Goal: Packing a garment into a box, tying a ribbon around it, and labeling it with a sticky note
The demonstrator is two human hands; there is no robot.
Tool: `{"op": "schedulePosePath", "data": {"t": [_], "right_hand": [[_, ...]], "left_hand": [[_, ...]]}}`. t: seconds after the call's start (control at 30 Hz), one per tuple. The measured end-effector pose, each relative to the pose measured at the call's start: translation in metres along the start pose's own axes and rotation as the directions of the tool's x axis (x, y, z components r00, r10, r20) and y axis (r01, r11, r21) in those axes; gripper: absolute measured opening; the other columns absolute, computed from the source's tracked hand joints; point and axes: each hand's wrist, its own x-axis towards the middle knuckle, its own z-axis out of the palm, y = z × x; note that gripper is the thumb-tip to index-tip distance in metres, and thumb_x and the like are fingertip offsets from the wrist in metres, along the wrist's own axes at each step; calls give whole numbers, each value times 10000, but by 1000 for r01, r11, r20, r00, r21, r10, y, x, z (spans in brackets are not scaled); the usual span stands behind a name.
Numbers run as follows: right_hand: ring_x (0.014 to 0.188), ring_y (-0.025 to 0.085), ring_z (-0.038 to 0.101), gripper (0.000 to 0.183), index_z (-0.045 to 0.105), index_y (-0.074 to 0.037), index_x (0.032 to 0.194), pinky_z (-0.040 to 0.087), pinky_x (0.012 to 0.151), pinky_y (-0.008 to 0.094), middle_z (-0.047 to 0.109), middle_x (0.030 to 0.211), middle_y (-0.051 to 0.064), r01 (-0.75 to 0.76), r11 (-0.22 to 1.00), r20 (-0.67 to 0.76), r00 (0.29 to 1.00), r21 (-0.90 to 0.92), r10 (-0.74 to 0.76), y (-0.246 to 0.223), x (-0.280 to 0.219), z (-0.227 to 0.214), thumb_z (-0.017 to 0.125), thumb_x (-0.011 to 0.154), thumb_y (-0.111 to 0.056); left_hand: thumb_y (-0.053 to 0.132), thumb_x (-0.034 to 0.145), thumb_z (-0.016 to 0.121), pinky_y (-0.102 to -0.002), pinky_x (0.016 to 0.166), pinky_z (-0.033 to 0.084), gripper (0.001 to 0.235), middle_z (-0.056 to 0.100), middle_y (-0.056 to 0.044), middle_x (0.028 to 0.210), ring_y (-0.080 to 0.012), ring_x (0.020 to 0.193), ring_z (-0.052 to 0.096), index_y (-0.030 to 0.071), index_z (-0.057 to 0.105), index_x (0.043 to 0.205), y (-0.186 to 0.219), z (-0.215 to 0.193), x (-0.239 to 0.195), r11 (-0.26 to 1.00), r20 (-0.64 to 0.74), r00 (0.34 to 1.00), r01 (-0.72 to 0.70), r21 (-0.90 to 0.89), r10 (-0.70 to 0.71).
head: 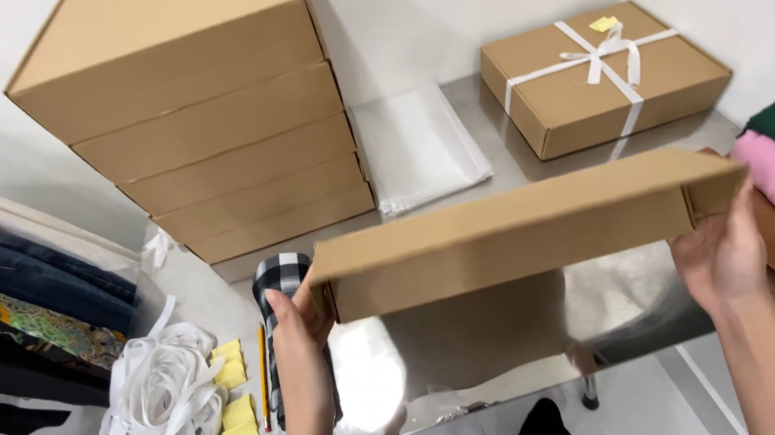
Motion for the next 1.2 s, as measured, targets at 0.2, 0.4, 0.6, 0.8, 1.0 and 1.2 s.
{"op": "schedulePosePath", "data": {"t": [0.2,0.4,0.6,0.8,1.0,1.2], "right_hand": [[1333,153,592,399,540,-53,1435,456,1200,312,625,1456,75,157,954,-6,986,-255,-164,49,43,-23,588,1078,-224],[1266,139,639,335,603,-70,1352,524,1146,287,681,1348,51,184,939,-41,978,-290,-204,33,45,19,672,1030,-134],[1152,118,668,212,654,-67,1229,559,1053,269,716,1225,41,236,909,-39,964,-343,-265,39,66,18,705,1049,-165],[1079,88,643,260,683,-87,1275,509,938,254,719,1155,-4,283,801,6,944,-527,-329,30,69,29,635,1101,-274],[942,55,558,204,620,-110,1052,446,849,243,640,981,-61,293,768,14,937,-570,-348,39,78,19,622,1133,-297],[1011,70,530,219,634,-93,1212,424,909,236,615,1057,-55,350,755,75,924,-554,-374,29,70,30,579,1137,-291]], "left_hand": [[532,1031,205,-317,1190,460,751,639,-68,1553,-199,1457,594,111,556,1545,6,25,13,983,-36,984,-170,72,173],[448,1072,244,-321,1242,399,660,584,-78,1584,-180,1499,514,100,497,1572,5,42,24,958,-41,959,-282,-47,280],[183,1011,558,-295,1150,465,571,653,-57,1477,-165,1342,620,110,496,1574,-3,54,43,949,-128,941,-302,90,312],[225,1035,549,-259,1102,440,596,589,-35,1568,-120,1305,598,105,451,1610,-9,60,53,901,-152,893,-396,177,423],[256,1049,577,-212,805,431,638,665,55,1240,-67,816,480,135,445,1661,-20,55,61,906,-178,898,-363,216,402],[208,1065,561,-217,721,395,611,662,47,1173,-76,747,425,151,448,1662,-25,57,59,888,-196,877,-389,245,438]]}}
